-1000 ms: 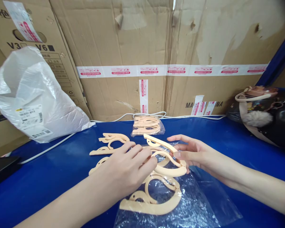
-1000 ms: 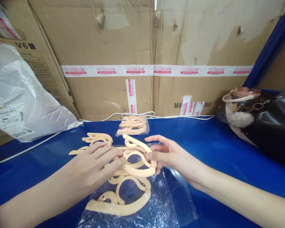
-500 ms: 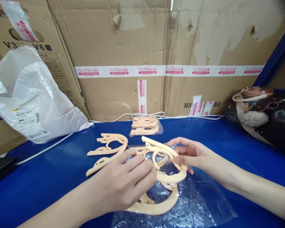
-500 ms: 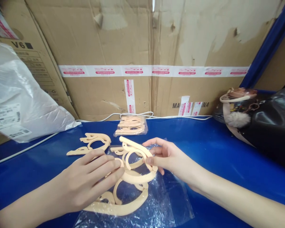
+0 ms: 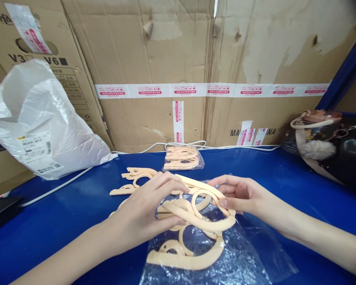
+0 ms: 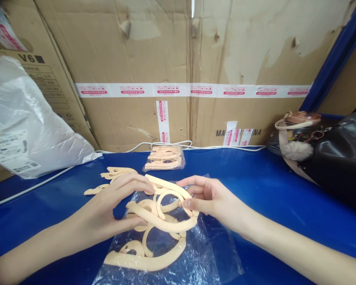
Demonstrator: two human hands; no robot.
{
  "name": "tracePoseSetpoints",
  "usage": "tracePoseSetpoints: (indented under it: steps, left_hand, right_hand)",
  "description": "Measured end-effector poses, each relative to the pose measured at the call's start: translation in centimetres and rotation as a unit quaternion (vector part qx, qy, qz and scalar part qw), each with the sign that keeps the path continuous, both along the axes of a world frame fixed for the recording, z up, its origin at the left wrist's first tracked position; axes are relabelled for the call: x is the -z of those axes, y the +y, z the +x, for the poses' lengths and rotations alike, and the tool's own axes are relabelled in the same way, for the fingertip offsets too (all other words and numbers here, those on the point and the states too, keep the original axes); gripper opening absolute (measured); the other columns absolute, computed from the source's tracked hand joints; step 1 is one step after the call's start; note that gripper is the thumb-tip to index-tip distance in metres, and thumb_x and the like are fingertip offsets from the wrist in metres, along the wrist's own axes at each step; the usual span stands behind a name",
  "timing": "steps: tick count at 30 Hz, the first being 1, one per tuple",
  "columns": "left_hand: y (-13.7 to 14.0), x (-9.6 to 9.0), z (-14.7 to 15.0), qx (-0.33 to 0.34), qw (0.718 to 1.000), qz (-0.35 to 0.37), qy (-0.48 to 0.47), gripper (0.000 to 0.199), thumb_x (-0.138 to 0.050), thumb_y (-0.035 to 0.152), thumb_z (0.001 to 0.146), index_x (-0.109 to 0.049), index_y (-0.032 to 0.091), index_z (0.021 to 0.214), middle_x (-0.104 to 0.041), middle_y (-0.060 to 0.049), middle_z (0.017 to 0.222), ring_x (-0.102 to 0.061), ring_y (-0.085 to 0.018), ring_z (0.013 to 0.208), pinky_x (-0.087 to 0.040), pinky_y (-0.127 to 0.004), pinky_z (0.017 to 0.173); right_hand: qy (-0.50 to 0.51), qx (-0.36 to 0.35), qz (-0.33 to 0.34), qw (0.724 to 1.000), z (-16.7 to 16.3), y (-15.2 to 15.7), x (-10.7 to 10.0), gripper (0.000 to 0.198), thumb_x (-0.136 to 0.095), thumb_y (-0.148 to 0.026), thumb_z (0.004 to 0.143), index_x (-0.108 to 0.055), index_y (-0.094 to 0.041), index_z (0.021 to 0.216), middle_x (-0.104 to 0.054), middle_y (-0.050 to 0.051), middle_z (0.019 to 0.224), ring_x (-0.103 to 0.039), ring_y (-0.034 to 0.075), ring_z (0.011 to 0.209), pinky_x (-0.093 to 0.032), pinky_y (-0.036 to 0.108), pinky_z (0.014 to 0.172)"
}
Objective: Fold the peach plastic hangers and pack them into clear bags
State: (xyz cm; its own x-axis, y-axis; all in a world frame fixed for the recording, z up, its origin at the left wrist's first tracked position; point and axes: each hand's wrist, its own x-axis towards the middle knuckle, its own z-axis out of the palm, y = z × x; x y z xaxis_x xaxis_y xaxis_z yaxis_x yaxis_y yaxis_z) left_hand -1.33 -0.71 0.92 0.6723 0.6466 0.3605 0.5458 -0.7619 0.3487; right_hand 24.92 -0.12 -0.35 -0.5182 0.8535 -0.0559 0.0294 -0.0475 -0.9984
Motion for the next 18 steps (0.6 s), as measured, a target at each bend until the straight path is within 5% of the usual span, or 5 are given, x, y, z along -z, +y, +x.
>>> tracePoseSetpoints:
  steps: [7,11,18]
  left_hand:
    - [-0.2,-0.3,0.1,-0.023,0.997,0.046,0.052,0.063,-0.073,0.037,0.078,-0.041,0.03,0.131,-0.049,-0.006,0.133,-0.04,-0.028,0.122,-0.029,-0.044,0.102]
    - [-0.5,-0.3,0.1,-0.021,0.998,0.009,0.06,0.07,-0.077,0.034,0.074,-0.039,0.033,0.134,-0.052,-0.004,0.125,-0.045,-0.026,0.114,-0.034,-0.041,0.096]
    - [-1.3,0.8,0.9,-0.082,0.996,-0.001,0.025,0.066,-0.068,0.032,0.083,-0.03,0.036,0.137,-0.044,-0.003,0.132,-0.043,-0.026,0.118,-0.037,-0.041,0.096]
  right_hand:
    - [-0.025,-0.038,0.044,0.998,0.2,0.1,0.4,0.039,-0.069,-0.031,0.082,-0.058,-0.018,0.118,-0.072,0.007,0.103,-0.067,0.017,0.09,-0.05,0.029,0.078]
    - [-0.104,-0.03,0.136,0.985,0.3,-0.3,0.0,0.034,-0.063,-0.036,0.087,-0.059,-0.023,0.117,-0.07,0.003,0.101,-0.065,0.016,0.088,-0.05,0.029,0.076]
    - [-0.296,-0.011,0.41,0.862,0.2,-1.6,-0.3,0.069,-0.07,-0.042,0.079,-0.038,-0.034,0.139,-0.043,0.005,0.138,-0.05,0.023,0.118,-0.046,0.036,0.094]
